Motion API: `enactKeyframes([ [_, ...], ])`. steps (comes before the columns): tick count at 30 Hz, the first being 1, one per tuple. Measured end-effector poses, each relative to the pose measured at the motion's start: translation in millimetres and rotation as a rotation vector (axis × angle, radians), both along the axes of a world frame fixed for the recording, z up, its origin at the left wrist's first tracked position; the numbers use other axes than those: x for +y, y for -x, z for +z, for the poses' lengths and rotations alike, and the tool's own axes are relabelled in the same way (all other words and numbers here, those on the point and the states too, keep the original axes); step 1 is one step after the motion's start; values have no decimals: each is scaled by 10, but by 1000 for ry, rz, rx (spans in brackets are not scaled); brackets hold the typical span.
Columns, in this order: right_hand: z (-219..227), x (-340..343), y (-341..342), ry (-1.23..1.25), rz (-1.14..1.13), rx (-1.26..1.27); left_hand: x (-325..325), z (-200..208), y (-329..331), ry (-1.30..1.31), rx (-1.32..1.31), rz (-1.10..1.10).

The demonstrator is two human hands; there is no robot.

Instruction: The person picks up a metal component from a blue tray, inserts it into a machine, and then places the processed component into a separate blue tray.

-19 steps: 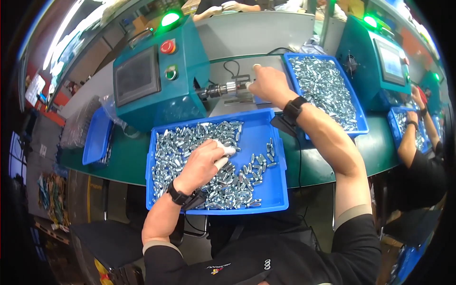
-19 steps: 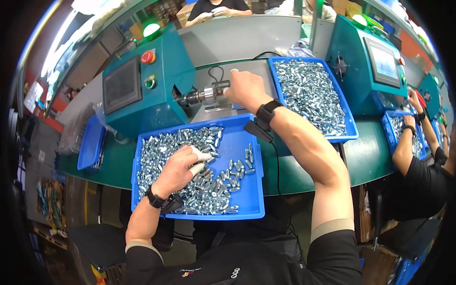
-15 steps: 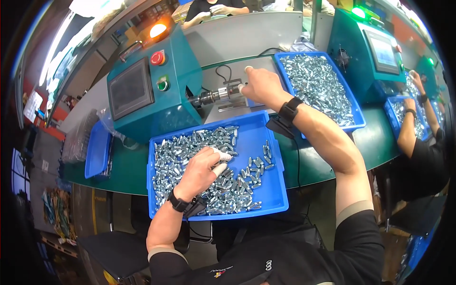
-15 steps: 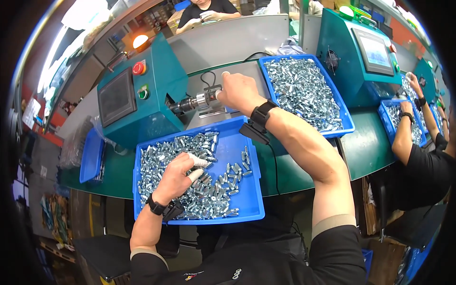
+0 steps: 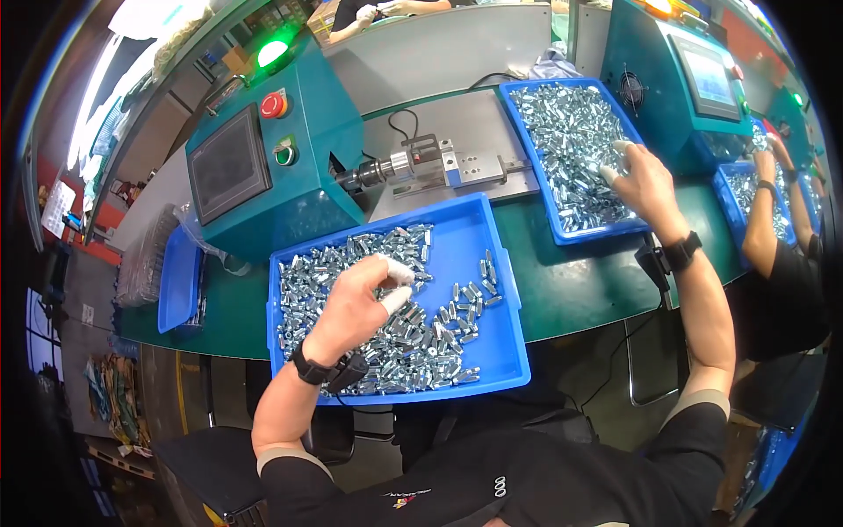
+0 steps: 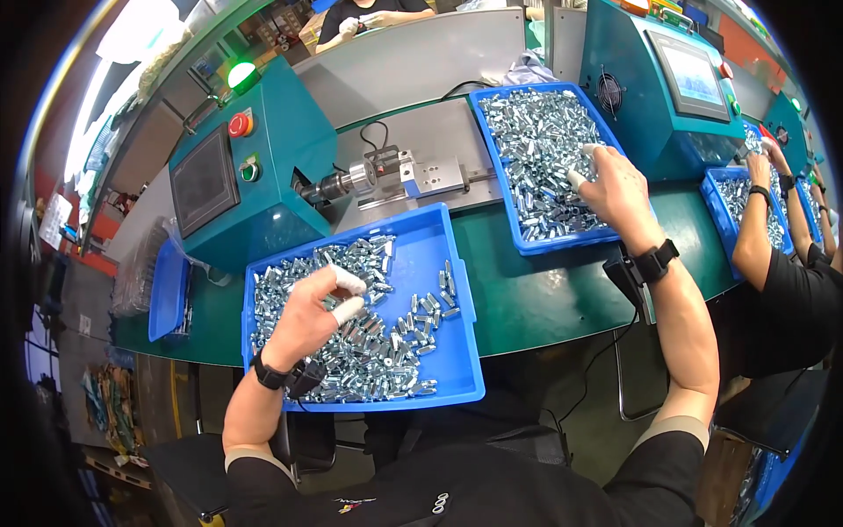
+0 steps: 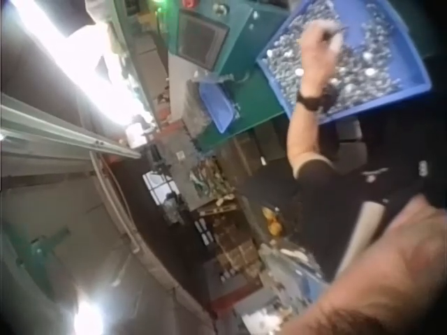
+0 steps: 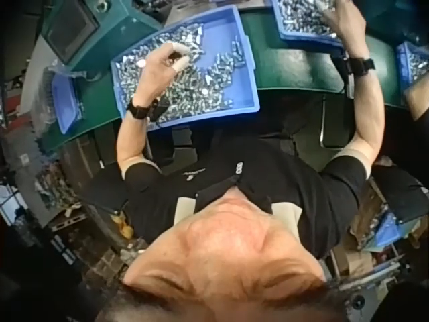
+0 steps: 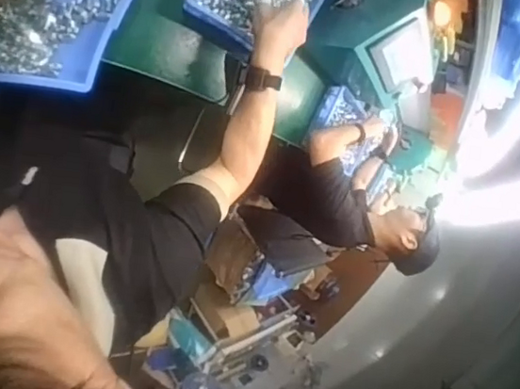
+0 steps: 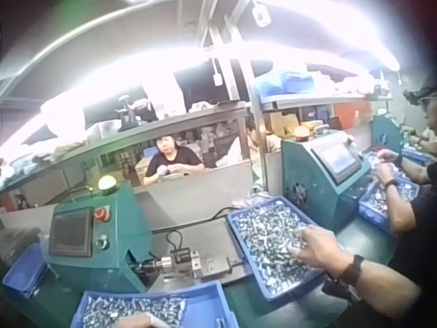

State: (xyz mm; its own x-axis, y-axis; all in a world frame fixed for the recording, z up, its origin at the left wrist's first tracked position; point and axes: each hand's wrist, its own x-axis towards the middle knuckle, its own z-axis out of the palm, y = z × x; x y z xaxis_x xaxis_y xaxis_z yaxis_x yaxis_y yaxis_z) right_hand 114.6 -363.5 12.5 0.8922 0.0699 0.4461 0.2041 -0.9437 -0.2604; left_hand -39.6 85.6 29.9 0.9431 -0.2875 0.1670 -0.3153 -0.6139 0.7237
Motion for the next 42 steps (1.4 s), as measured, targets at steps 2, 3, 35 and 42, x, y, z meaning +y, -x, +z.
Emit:
enactKeyframes([
  [2,-92,47,-1,-88,73,-41,-67,116,-156,45,12,-10],
  [3,-136,125,-6,-170,148,-87,-123,182,-268,53,-23,-17],
  [35,-289,920,128,-592,402,-4,-562,123,-1823,-403,-523,-6],
  [42,-239,941,167,-613,360,27,-521,69,-1817,-436,-621,-30],
])
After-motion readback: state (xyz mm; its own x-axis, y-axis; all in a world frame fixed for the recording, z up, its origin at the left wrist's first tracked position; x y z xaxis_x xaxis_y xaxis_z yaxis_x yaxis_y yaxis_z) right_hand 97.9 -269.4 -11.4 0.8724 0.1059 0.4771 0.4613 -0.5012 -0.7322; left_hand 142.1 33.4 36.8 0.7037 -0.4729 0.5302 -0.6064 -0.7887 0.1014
